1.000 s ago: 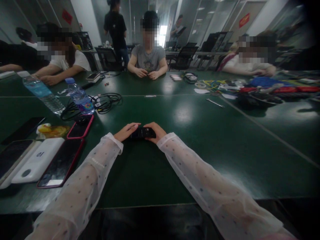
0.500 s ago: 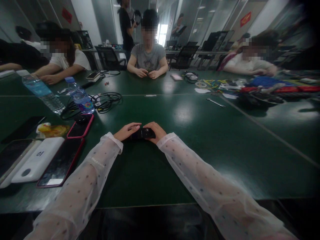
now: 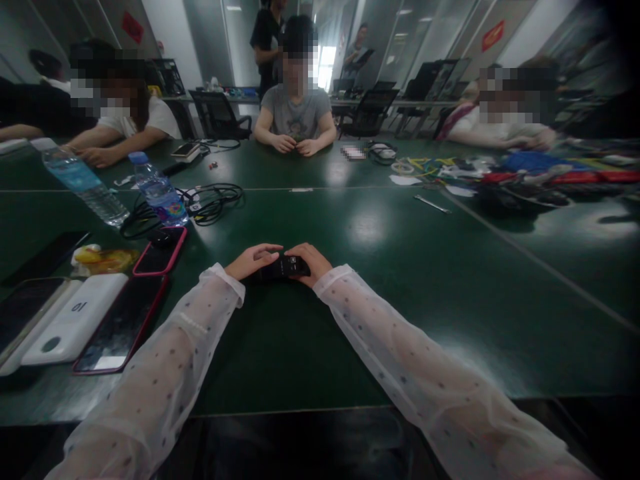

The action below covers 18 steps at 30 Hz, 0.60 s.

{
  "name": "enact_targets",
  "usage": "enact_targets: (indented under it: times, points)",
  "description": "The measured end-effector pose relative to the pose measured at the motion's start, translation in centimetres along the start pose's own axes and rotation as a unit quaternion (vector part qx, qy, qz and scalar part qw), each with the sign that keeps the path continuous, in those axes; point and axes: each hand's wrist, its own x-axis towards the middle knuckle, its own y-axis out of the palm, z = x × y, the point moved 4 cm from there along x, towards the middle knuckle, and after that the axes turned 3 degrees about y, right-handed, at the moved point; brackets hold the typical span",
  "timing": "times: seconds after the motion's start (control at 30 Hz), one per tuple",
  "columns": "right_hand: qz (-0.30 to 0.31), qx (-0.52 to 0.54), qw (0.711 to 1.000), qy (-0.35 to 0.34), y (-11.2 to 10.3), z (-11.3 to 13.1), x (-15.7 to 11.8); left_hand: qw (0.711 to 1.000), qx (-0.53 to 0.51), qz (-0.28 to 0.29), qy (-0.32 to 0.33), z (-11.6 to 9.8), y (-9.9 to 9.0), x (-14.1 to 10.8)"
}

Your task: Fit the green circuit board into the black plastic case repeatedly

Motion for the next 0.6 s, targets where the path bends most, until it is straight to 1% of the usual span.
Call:
enact_targets:
  times: [0.13,0.33,0.47,0.6]
  points:
    - [-0.001,0.013,1.000,-0.006,-0.02,0.15,-0.04,1.000,-0.022,-0.007,-0.003,-0.03,-0.05,-0.07]
    - [-0.007,0.028,1.000,-0.001,-0.04,0.26,0.02,0.999,-0.034,-0.042,0.003,-0.07,0.09,0.07]
    - [0.000,0.017,1.000,0.006,0.02,-0.08,0.06,0.998,-0.003,-0.061,0.013,-0.30,0.35,0.27]
    - [0.011,0.009,1.000,0.004,0.23,-0.51,0.08,0.997,0.045,-0.069,0.007,-0.36,0.48,0.34]
